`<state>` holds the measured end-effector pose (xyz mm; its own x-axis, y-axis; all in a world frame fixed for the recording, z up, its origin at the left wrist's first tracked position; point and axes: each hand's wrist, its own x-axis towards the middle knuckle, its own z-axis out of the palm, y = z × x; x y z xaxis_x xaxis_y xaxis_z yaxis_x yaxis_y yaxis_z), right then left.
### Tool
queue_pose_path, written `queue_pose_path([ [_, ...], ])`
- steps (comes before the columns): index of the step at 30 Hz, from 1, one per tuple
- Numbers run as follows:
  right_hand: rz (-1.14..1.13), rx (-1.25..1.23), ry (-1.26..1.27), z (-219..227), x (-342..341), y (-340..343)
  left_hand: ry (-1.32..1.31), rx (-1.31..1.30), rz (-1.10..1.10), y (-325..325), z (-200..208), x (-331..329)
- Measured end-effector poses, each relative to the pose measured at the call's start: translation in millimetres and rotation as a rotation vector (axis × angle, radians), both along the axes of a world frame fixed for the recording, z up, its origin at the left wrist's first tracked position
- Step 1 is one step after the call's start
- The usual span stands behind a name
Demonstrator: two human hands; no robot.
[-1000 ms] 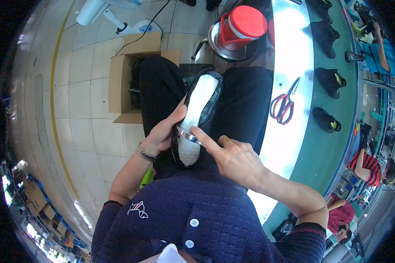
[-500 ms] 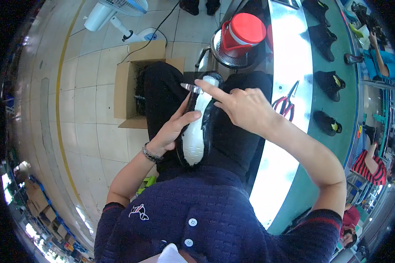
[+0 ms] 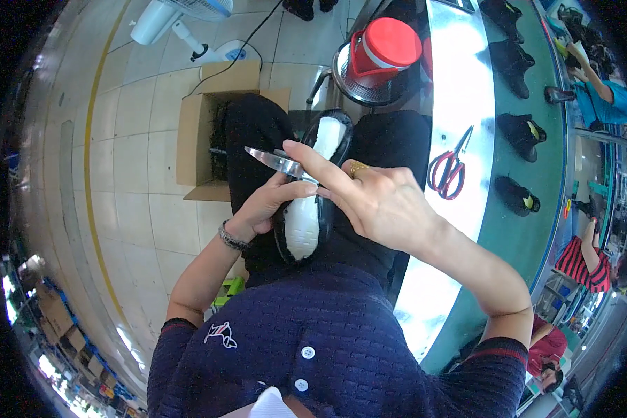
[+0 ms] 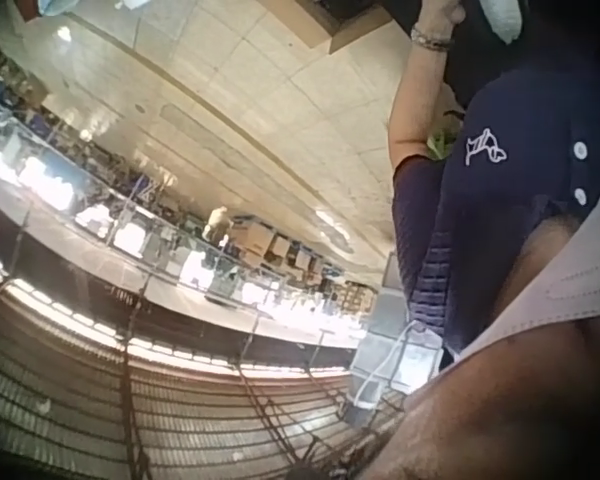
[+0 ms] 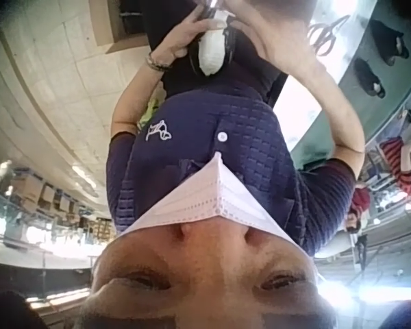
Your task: Manually assemble shoe uppers onto lasts using various hand tools on a production line.
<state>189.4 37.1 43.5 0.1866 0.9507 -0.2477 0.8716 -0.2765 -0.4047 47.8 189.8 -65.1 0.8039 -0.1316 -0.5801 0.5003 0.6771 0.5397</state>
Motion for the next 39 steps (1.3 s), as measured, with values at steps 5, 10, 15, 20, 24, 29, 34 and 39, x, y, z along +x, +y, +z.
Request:
queue_pose_path([
  [5, -0.014, -0.220, -0.075, -3.3, -4.4, 2.0, -0.028, -0.033, -0.002, 0.9, 1.3, 1.6],
  [10, -0.034, 0.166, 0.061, -4.4, -18.5, -3.1, -0.027, -0.092, -0.035, 0.7, -11.3, -7.3],
  [15, -0.034, -0.358, 0.005, 6.9, -12.6, -9.8, -0.223, -0.077, 0.042, -11.6, -17.9, -19.5],
  [20, 0.127, -0.358, 0.068, 15.2, -25.9, -30.8, -0.239, -0.431, 0.199, -23.9, -25.0, -44.7],
  [24, 0.232, -0.082, -0.376, 15.2, -40.0, -27.6, -0.224, -0.313, 0.200, -37.1, -24.3, -42.9],
  [29, 0.204, -0.177, -0.177, -4.4, -23.2, -35.8, -0.240, -0.212, 0.202, -35.2, -12.4, -36.5],
  [34, 0.230, -0.326, 0.023, 19.6, -1.7, -18.2, -0.226, 0.077, 0.234, -41.0, -6.5, -35.8],
  [39, 0.051, 0.055, 0.064, 32.8, -5.0, -8.3, -0.234, 0.122, 0.210, -43.4, -20.5, -46.6],
])
